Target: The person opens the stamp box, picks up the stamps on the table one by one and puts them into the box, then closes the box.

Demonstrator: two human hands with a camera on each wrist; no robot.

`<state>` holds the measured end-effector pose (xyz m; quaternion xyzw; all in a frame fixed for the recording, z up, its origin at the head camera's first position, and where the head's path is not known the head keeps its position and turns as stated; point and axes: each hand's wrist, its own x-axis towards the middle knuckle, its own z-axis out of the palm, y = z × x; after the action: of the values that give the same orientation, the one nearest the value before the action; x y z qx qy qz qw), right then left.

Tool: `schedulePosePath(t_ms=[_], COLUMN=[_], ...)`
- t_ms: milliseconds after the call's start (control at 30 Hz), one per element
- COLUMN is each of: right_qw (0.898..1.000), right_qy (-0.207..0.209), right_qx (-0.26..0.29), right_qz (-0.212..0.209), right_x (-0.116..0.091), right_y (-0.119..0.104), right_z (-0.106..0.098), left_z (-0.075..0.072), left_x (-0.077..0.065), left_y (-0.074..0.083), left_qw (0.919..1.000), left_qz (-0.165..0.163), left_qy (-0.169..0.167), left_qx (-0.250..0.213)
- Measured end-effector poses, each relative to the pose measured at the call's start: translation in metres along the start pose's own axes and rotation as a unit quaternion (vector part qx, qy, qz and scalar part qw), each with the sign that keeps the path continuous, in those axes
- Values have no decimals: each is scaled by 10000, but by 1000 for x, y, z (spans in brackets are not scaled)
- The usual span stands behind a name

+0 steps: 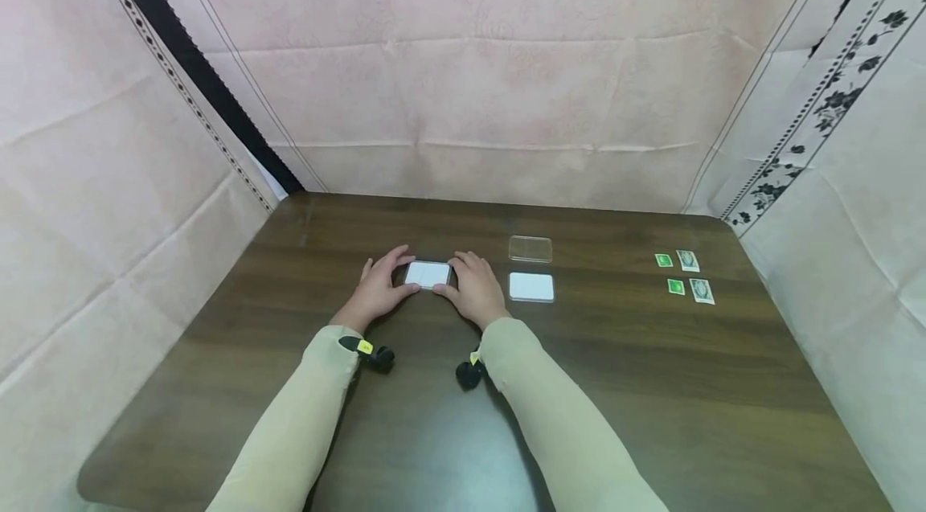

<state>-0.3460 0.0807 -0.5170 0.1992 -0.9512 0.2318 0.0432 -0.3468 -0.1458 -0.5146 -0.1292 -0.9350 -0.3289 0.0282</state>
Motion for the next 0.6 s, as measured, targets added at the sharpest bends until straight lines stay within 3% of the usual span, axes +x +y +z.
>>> schedulePosePath(t_ms=[267,600], right_qw=[10000,9988], right_qy=[26,254], right_qx=[21,383], right_qz=[-94,187], right_x=[-4,0], right_y=[0,1], right_z=[0,1], left_z=[-2,-1], left_x=[-4,0], left_y=[1,6], left_qw=[9999,9996], left_qz=[-47,-159], left_qy=[-97,0], left_qx=[-74,-221])
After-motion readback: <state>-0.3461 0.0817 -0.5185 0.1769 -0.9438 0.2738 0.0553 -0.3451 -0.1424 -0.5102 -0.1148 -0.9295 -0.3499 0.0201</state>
